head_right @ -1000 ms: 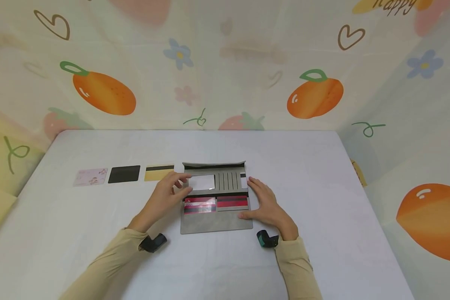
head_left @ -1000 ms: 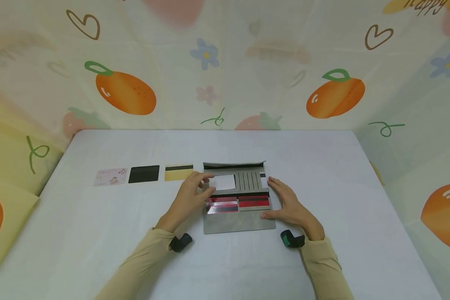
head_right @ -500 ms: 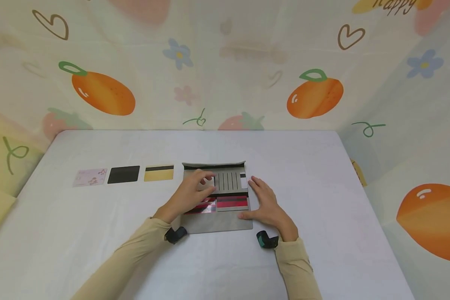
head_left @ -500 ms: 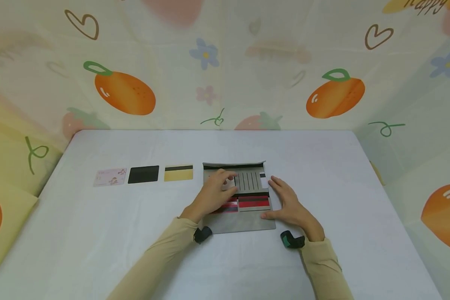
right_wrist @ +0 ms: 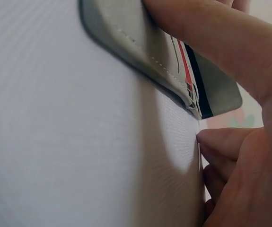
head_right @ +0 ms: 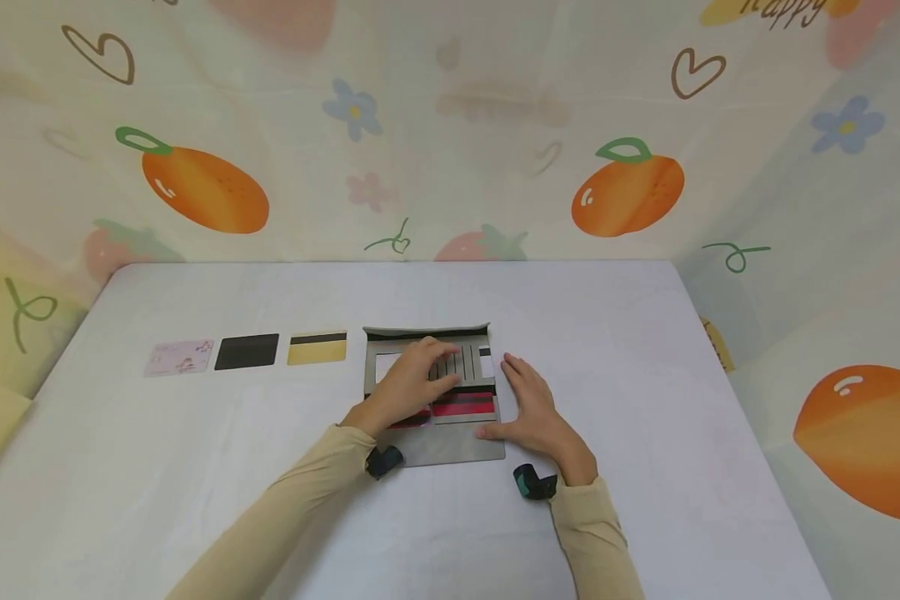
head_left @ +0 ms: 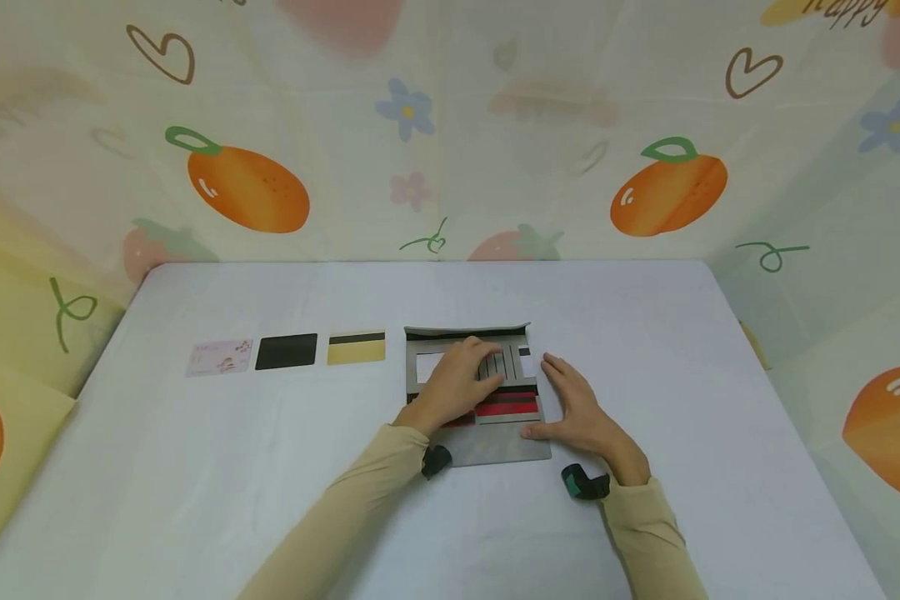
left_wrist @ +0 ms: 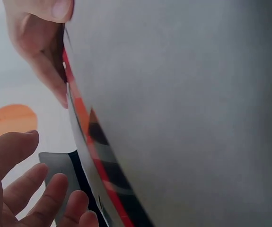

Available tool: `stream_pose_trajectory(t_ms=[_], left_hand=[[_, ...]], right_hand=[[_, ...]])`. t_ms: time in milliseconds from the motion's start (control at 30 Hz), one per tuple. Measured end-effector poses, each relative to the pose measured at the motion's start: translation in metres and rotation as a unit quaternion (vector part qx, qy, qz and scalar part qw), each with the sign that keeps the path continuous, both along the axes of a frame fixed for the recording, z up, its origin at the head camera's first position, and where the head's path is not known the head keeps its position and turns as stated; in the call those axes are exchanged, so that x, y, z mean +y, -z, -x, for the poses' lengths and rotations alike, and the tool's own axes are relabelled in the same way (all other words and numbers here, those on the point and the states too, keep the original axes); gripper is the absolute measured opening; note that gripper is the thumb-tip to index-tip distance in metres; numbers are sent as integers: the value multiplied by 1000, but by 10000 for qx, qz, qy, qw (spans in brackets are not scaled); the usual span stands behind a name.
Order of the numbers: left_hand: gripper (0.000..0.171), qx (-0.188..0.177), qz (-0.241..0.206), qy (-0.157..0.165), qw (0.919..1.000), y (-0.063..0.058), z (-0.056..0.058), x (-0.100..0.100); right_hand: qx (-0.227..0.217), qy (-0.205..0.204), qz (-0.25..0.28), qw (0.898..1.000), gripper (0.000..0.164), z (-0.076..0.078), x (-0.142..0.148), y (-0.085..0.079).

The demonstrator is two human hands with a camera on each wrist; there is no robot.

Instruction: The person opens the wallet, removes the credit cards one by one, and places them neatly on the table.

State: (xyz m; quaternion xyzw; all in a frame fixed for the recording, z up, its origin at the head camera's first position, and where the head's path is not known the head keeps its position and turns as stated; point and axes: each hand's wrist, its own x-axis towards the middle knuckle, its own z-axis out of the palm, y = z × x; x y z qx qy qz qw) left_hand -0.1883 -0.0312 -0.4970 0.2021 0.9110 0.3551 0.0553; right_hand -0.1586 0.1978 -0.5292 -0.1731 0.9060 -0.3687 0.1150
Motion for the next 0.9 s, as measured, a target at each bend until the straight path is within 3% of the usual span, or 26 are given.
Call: stream_pose_trajectory(t_ms=[200,467,900], left_hand=[[43,82,299,76,9995,6,5,8],[48,108,850,187,9961,4,12,20],[60,-138,1576,164,9873,3,24,35]], right_hand=[[-79,-67,-41,9999,108,-1,6,-1],[-142,-94,43,9998,101,-1,8,-2],[-64,-196,64,9998,97,-4,9,-2]])
